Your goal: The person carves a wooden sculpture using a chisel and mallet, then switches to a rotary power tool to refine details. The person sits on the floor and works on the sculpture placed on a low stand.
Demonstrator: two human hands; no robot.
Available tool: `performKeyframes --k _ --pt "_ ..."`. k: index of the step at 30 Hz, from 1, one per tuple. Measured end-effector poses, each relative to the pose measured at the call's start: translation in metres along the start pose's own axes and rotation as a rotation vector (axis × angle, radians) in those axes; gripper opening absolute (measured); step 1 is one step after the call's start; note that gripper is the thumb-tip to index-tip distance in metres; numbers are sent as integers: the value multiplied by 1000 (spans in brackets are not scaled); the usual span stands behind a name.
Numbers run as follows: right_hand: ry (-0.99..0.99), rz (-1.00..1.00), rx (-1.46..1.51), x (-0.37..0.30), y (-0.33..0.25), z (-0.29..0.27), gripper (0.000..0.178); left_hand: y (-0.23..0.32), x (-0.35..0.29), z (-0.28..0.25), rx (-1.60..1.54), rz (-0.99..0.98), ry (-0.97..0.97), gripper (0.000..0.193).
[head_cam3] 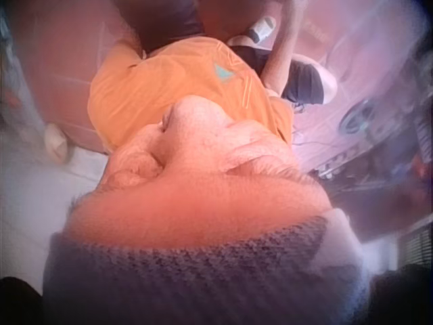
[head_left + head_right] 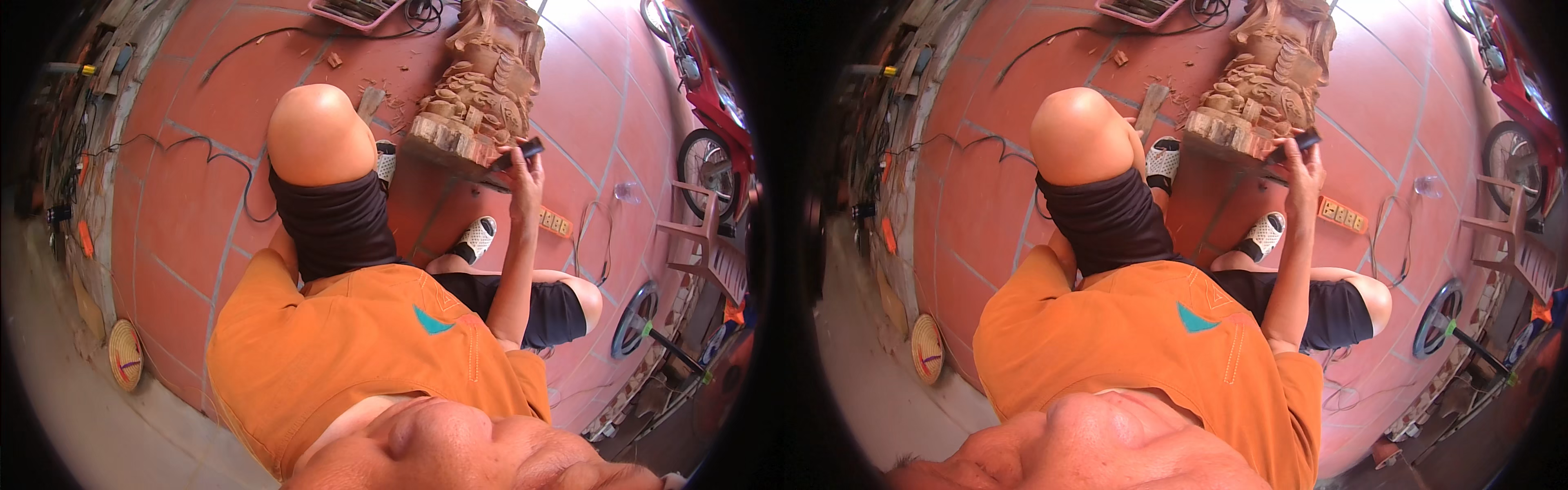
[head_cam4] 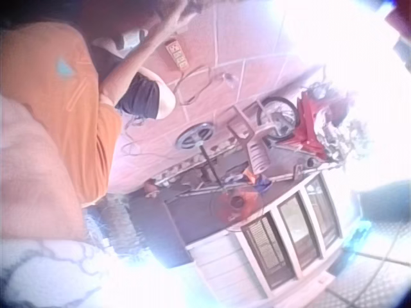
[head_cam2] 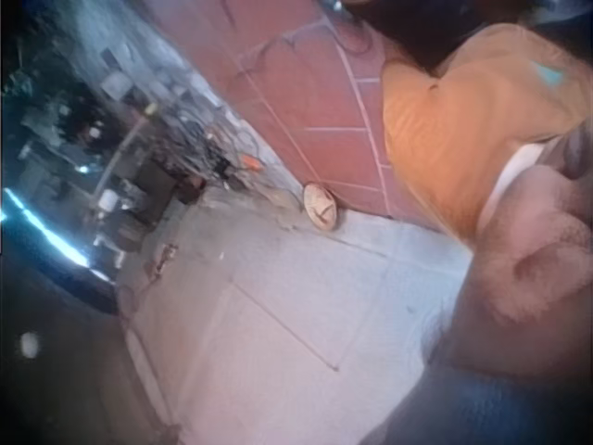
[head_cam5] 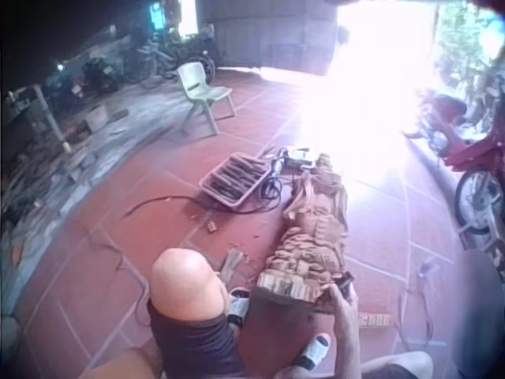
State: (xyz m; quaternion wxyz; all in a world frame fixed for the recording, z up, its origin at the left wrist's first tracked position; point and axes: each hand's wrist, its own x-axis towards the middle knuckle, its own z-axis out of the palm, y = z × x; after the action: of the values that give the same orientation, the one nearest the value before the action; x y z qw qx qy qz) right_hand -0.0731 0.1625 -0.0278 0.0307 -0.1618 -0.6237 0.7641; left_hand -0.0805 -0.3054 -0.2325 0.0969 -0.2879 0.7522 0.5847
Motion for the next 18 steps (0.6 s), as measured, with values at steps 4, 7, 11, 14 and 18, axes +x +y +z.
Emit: performKeyframes --k 4,7,11,14,18 --pt "-184 59 -24 -13 2 48 35 3 -1 2 -25 -5 -31 41" --pt "-307 84 -112 -16 16 55 33 7 1 9 -30 -3 -81 41" --pt "-332 -61 -433 -21 26 49 39 16 13 32 -55 1 -223 41" --pt "-299 -218 -679 -36 37 57 47 24 32 65 -96 -38 -395 41" --pt "-411 -236 -803 -38 74 67 43 41 30 105 -63 -67 -558 41"
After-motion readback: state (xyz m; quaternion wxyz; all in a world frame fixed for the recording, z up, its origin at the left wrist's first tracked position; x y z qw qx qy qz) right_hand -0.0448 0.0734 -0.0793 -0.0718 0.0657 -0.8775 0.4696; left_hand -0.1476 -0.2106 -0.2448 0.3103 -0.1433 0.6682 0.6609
